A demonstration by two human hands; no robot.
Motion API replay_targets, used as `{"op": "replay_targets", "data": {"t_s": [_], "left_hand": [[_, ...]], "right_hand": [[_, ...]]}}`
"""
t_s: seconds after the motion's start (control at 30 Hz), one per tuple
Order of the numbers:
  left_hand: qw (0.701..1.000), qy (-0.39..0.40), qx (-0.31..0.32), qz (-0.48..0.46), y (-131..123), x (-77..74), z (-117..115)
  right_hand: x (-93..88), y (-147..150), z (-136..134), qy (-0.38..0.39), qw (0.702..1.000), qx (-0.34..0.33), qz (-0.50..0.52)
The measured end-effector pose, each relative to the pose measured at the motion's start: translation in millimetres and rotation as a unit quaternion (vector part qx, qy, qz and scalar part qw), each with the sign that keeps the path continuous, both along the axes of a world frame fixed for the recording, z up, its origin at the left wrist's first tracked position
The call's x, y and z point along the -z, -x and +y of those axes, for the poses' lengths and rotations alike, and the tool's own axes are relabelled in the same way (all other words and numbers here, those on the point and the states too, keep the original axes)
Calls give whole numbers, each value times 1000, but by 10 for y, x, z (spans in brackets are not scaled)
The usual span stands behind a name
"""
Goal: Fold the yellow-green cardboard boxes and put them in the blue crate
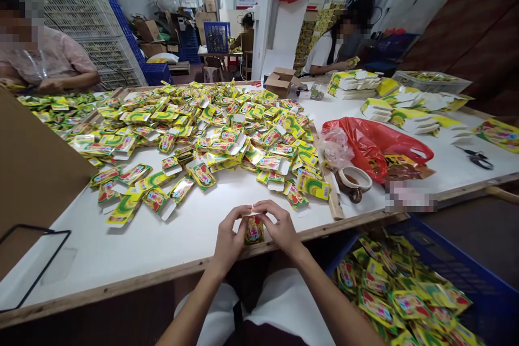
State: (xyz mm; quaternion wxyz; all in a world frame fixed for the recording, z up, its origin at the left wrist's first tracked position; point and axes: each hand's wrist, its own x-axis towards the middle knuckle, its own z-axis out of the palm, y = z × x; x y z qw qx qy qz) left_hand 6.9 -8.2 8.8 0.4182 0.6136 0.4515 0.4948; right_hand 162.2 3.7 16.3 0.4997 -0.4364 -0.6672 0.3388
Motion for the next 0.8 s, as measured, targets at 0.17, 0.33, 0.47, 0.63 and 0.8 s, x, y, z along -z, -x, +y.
{"op": "replay_targets", "data": {"t_s": [0.17,0.33,0.47,0.63,0.8], "left_hand": [[999,1,-21,28,19,-72,-10],[997,41,-55,21,-21,-124,44],[998,45,-49,14,-18,-100,39],[1000,7,-7,27,25,-62,-46],[991,-15,-49,121,379,-32,220]], "right_hand": [[-50,60,-54,-13,1000,10,-3],[-106,85,29,9,998,51,-33],[-107,63,39,20,997,50,-47],[-4,107,-30,29,999,15,0],[-240,-470,-274,13,988,136,-70]]}}
